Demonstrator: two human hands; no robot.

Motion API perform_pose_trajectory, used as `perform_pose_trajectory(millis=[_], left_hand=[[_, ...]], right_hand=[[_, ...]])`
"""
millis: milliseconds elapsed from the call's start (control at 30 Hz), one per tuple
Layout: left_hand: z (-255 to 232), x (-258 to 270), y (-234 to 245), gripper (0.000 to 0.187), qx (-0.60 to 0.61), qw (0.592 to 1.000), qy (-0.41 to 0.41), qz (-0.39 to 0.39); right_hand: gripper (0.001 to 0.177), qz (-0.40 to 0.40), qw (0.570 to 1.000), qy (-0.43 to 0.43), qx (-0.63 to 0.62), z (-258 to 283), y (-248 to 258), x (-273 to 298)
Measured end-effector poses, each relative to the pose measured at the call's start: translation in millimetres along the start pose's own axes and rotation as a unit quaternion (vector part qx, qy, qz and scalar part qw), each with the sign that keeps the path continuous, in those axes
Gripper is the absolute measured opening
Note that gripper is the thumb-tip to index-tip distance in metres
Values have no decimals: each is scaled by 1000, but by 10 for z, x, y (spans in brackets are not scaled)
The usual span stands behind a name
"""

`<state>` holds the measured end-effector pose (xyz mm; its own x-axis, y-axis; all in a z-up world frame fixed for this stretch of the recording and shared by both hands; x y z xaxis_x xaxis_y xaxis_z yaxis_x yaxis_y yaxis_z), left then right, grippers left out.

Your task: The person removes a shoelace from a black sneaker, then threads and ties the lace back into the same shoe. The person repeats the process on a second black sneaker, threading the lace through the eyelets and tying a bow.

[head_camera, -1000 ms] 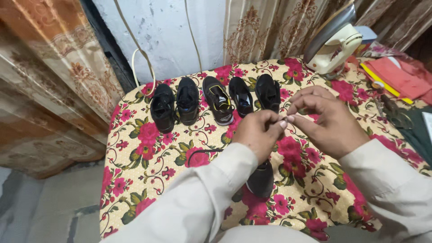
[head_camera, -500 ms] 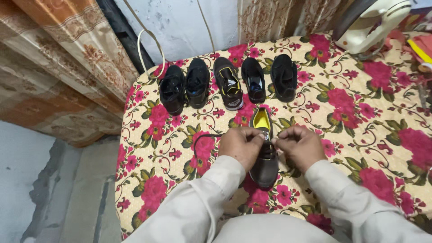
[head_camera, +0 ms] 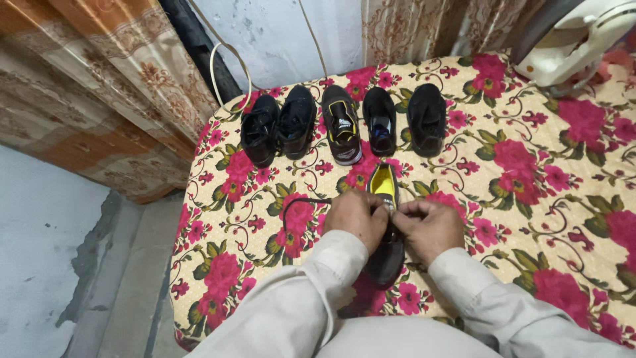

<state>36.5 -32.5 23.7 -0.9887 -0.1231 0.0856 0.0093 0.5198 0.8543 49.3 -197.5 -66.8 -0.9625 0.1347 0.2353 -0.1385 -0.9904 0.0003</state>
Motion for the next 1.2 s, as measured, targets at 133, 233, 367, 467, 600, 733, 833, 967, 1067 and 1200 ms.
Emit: perform_pose_trajectory(millis=[133, 233, 367, 467, 600, 733, 833, 967, 1067, 1200], left_hand=[[-76, 16, -3, 21, -39, 999, -14, 7], [-102, 13, -72, 22, -83, 996, 12, 39], [-162, -7, -99, 22, -124, 991, -5, 41], [-163, -21, -120, 22, -134, 989, -14, 53], [-176, -56, -122, 22, -148, 987, -44, 50], [-166, -72, -121, 22, -127, 990, -38, 47], [-158, -55, -117, 22, -111, 992, -36, 42], [-166, -73, -117, 22, -111, 992, -42, 49], [-223, -113, -101, 23, -143, 985, -87, 36], [-239, -103, -104, 20, -145, 984, -94, 42]], right_hand=[[23, -3, 989, -98, -112, -89, 29, -19], [23, 7, 978, -115, -176, -169, 49, 1], [22, 13, 971, -113, -213, -217, 66, -11], [24, 16, 973, -100, -206, -232, 65, -14], [24, 6, 978, -96, -185, -243, 66, -20], [22, 2, 981, -89, -173, -230, 71, 0], [21, 9, 981, -86, -172, -217, 62, 22], [19, 18, 981, -71, -178, -186, 54, 37], [18, 38, 986, -66, -149, -169, 66, 33], [16, 65, 982, -68, -164, -120, 89, -67]])
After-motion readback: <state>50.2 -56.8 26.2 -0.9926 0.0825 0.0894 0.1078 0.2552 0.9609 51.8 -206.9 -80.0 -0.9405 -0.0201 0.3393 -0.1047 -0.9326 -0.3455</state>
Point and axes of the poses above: each hand's wrist, its own x-axis away from the middle knuckle, its own y-axis out of the back of the hand, z = x × y, the point moved 5 cm from there along -x, towards the middle knuckle, and after that the axes turned 15 degrees about -x, right-handed, at the moved point
